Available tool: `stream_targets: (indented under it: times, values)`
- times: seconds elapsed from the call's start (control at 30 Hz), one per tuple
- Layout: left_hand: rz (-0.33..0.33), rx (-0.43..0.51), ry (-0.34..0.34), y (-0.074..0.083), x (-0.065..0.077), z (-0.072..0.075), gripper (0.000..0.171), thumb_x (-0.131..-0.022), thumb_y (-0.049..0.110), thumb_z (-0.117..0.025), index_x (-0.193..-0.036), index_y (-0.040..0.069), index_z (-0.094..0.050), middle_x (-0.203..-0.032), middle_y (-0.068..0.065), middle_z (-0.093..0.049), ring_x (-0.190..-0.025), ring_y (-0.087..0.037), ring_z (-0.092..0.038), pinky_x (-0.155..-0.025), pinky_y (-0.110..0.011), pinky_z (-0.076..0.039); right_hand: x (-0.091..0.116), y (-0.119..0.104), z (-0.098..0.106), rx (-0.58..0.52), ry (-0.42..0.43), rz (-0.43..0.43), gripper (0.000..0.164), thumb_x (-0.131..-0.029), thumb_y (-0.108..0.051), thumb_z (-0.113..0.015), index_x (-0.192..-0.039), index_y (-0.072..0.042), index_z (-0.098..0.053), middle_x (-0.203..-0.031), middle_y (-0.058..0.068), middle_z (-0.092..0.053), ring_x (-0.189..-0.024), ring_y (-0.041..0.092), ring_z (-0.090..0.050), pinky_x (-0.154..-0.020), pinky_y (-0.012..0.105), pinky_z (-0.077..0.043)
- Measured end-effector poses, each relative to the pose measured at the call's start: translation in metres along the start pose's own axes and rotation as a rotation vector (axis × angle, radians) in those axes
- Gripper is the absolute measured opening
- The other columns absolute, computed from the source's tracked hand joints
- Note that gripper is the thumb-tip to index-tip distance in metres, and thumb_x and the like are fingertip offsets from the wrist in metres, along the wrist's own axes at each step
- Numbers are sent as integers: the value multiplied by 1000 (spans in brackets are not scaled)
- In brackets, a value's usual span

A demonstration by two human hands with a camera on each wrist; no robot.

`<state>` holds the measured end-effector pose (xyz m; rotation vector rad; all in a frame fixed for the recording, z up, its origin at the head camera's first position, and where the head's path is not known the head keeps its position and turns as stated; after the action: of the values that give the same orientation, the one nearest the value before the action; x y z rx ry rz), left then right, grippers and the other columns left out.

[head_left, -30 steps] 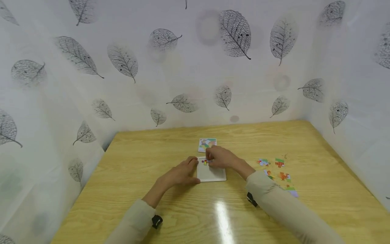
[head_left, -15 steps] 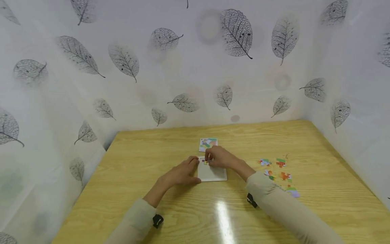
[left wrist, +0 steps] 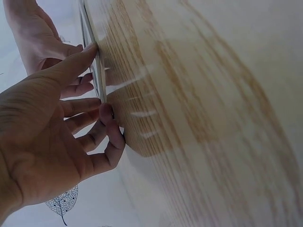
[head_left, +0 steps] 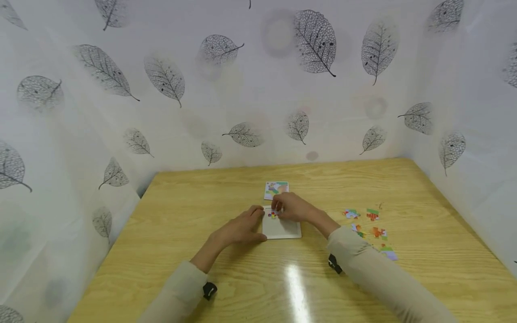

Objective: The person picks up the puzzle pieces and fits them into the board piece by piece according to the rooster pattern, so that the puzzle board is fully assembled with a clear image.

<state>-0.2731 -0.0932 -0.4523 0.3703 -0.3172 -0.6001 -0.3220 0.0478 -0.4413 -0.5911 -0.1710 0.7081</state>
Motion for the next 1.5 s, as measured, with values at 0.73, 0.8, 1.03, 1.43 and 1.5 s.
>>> stream_targets:
  times: [0.73, 0.8, 1.03, 1.43, 1.5]
  values:
    - [20, 22, -3, -1, -1, -2, 77, -97, 34, -74, -156, 0, -38, -163, -18, -34, -146, -40, -41, -112, -56, -43, 0, 8, -5, 1, 32, -103, 19, -85, -5, -81, -98, -4, -68, -92, 4, -66, -84, 16, -60, -79, 33, -53]
    - [12, 21, 0, -2, -2, -2, 77, -97, 33, -75, -156, -1, -38, -162, -18, -35, -146, -40, -41, -111, -56, -43, -1, 5, -5, 4, 34, -88, 16, -85, -2, -79, -98, -3, -69, -93, 5, -68, -86, 18, -62, -81, 35, -55]
    - [28, 20, -1, -3, -1, -1, 77, -97, 35, -74, -156, 1, -38, -163, -17, -35, -145, -40, -42, -109, -57, -45, -3, 1, -8, 7, 27, -95, 25, -84, -13, -86, -101, -3, -70, -95, 6, -68, -86, 18, -63, -80, 34, -55]
    - [20, 12, 1, -2, -1, 0, 75, -98, 35, -74, -155, 1, -39, -163, -17, -35, -143, -40, -44, -108, -57, -47, -9, -3, -8, 38, 88, -56, 16, -85, 2, -78, -99, -2, -73, -96, 8, -72, -93, 24, -66, -86, 40, -56]
    - [12, 17, 5, -1, 0, 1, 75, -97, 33, -75, -154, 0, -40, -162, -18, -35, -143, -40, -44, -108, -57, -46, -10, -2, -8, 50, 104, -66, 13, -85, 2, -78, -96, -3, -73, -94, 6, -72, -93, 23, -65, -86, 40, -56]
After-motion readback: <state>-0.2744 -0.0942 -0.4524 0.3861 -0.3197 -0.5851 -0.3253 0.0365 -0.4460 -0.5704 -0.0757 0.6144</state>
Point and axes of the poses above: each hand's wrist, its own x-axis away from the middle knuckle, its own z-axis out of the back of the hand, y = z × x, the point moved 7 cm from there along -x, towards the middle knuckle
